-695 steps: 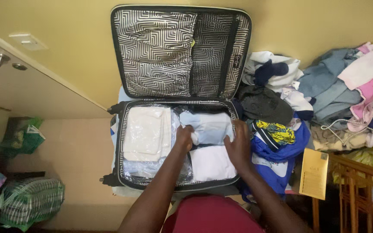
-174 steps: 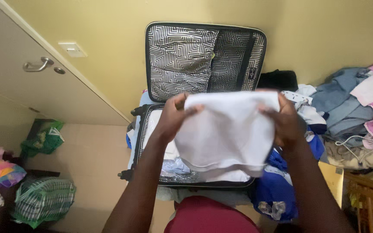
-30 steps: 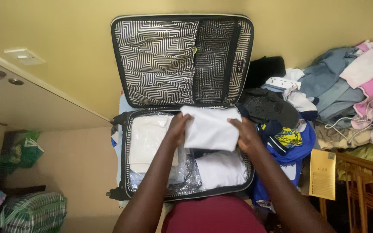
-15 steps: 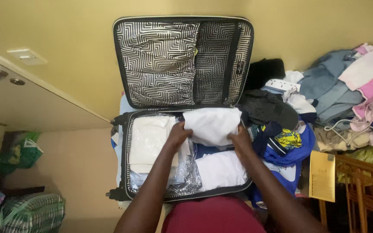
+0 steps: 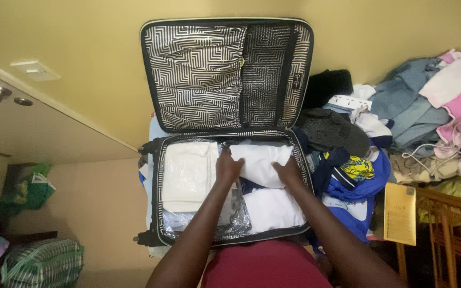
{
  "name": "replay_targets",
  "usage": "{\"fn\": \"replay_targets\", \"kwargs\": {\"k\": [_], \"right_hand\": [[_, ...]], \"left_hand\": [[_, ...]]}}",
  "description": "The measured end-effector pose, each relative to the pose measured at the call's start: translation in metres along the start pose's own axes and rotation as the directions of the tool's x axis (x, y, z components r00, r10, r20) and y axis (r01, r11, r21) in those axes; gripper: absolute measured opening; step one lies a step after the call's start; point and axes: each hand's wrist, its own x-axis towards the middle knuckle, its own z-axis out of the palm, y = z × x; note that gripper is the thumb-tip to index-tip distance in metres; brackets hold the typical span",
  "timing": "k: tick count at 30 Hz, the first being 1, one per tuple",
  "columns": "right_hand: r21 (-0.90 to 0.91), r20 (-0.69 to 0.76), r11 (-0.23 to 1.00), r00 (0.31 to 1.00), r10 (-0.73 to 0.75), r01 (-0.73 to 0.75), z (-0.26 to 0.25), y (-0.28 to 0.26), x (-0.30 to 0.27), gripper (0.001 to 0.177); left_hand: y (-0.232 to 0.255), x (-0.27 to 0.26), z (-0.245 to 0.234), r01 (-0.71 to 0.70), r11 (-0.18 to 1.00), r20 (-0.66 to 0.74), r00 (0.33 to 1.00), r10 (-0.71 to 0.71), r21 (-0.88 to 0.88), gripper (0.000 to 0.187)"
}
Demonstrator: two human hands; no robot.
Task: The person packs a suitcase by folding and arranging various items of clothing, including white shirts, blue shirts, and patterned garments, into organized sections. They also place small items contained in plastic bags and a blue fabric pouch into the suitcase.
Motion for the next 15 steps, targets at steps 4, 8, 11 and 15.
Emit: {"fn": "replay_targets", "kwargs": {"k": [4,8,11,15], "right_hand": [[-0.160,0.103,0.987,0.994,0.040,-0.023,-0.022,-0.029,-0.001,0.064],[0.018,0.063,0.998,0.996,-0.059,0.058,-0.050,-0.073,0.001,0.061],[0.139,0.042,0.989,0.997,-0.061,0.055,-0.064,-0.089,0.006,0.060],[0.018,-0.019,0.979,0.979,-0.203,0.203,-0.072,-0.088,0.009,0.054]], "left_hand": [[0.004,0.000,-0.002,0.081,0.974,0.029,0.997,-0.077,-0.212,0.055],[0.015,0.005,-0.009,0.127,0.875,0.070,0.992,-0.107,-0.466,0.052],[0.026,0.008,-0.015,0.116,0.817,0.058,0.993,-0.102,-0.565,0.053],[0.024,-0.001,-0.013,0.148,0.829,0.085,0.989,-0.121,-0.539,0.066]]}}
